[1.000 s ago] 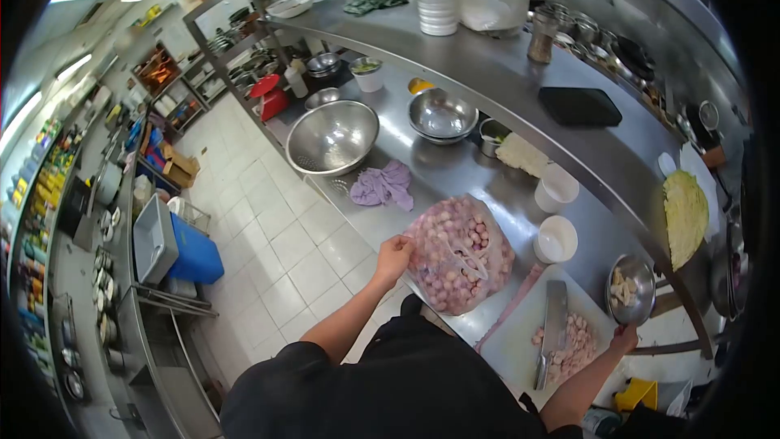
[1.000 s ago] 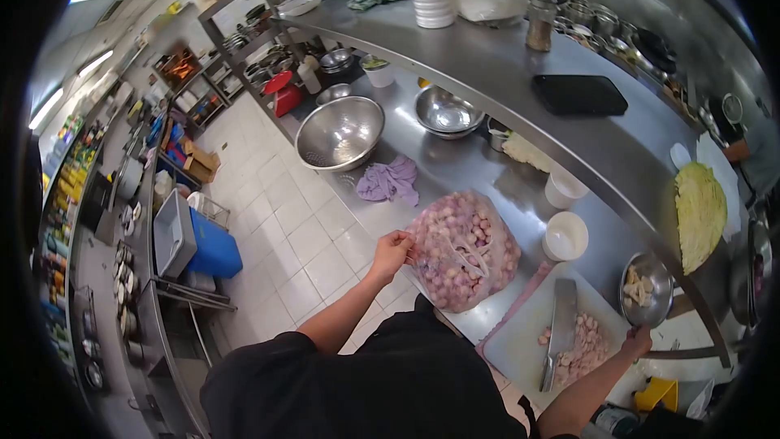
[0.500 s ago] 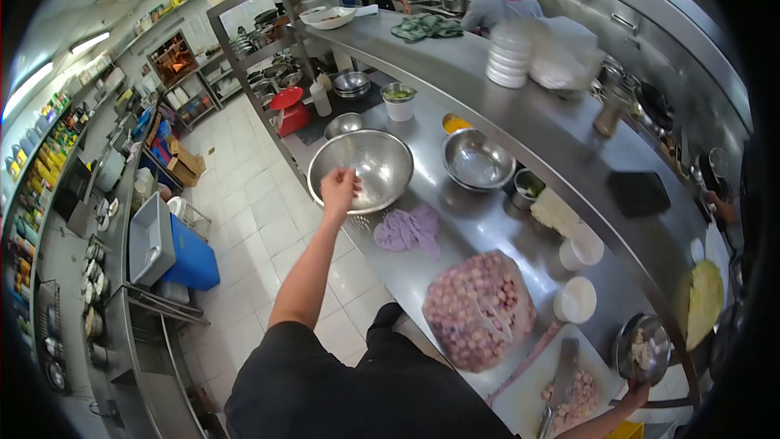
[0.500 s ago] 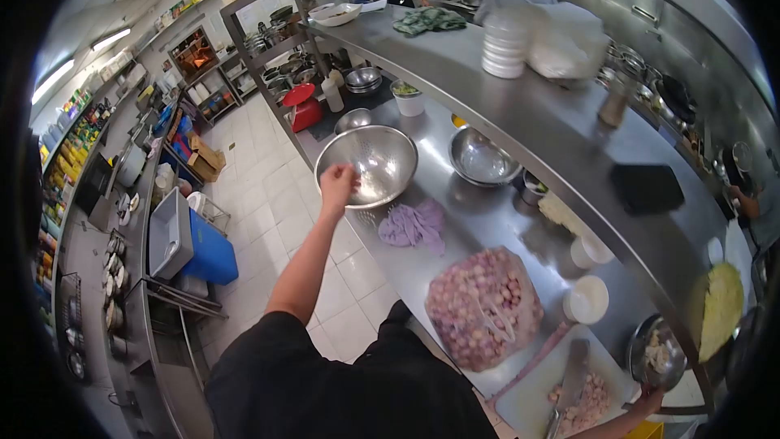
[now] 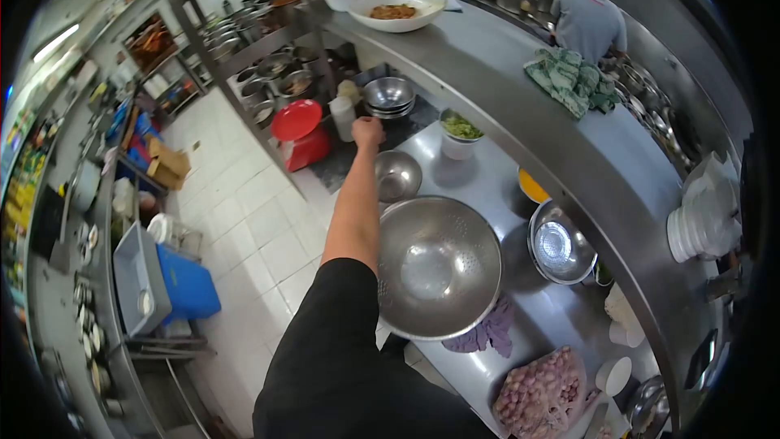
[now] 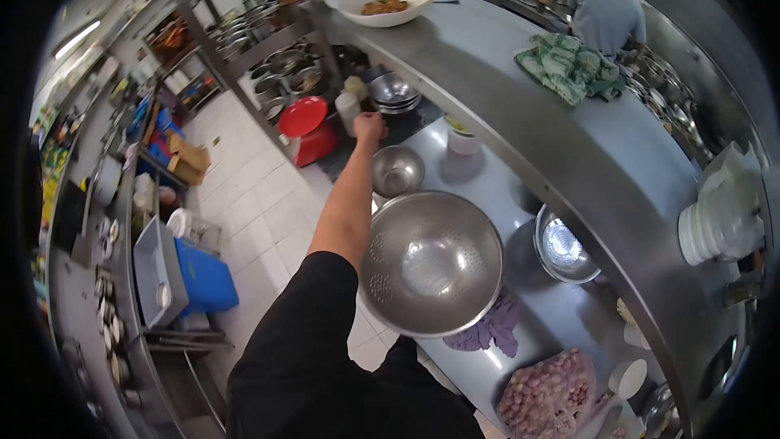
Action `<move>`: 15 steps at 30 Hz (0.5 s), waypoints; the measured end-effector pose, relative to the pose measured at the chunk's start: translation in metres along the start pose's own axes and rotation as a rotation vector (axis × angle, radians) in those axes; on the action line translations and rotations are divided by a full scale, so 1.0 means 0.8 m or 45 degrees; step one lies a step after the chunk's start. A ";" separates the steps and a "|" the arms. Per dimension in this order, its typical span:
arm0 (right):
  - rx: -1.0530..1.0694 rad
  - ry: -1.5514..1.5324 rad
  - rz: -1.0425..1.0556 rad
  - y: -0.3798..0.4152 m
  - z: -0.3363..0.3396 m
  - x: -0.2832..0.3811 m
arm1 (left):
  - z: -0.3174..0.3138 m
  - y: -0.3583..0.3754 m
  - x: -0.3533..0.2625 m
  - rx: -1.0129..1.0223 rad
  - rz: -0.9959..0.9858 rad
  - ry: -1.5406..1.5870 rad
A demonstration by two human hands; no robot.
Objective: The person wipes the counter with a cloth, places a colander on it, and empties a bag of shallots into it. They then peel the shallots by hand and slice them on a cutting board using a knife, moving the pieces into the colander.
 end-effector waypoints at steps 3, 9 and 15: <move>-0.121 0.111 0.119 0.038 0.013 0.021 | -0.010 -0.025 -0.016 -0.125 0.038 -0.007; -0.216 0.308 0.267 0.079 0.025 0.042 | -0.040 -0.051 -0.025 -0.117 0.159 -0.285; -0.252 0.475 0.374 0.084 0.045 0.029 | -0.044 -0.063 -0.027 -0.257 0.266 0.069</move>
Point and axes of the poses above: each hand's wrist, its own y-axis away from the middle knuckle, its own z-axis out of the back of the hand, x = y × z, the point moved 7 cm from there along -y, towards the middle knuckle, and after that the axes turned 5 degrees about -z, right-handed, at the moved point
